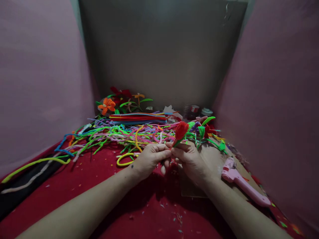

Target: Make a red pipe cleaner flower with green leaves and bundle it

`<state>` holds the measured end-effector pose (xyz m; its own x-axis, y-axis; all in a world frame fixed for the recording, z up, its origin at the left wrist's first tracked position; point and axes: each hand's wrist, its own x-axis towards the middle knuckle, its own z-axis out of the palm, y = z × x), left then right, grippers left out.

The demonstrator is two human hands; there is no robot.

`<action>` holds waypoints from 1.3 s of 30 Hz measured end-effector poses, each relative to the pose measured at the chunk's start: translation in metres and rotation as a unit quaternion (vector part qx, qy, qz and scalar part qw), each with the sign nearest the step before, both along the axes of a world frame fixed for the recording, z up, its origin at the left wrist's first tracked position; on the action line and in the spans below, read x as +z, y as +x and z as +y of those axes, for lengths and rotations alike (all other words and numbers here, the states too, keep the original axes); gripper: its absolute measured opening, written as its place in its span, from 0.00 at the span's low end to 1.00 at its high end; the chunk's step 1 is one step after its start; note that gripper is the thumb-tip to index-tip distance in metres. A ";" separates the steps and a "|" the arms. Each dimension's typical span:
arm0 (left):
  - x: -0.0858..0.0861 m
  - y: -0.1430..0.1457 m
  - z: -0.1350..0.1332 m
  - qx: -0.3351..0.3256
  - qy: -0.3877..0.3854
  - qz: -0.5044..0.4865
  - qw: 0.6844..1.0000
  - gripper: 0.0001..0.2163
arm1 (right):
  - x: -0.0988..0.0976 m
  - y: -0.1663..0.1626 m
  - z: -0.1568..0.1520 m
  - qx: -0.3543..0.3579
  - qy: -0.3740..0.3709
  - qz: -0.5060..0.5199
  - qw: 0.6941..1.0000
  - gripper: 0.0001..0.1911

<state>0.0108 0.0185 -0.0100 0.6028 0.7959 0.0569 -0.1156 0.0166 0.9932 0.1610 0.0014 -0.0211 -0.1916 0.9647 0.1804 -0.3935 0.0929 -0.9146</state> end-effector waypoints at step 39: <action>-0.004 0.001 -0.003 -0.145 -0.095 -0.077 0.982 0.10 | 0.001 0.007 -0.008 -0.001 0.021 0.002 1.000 0.07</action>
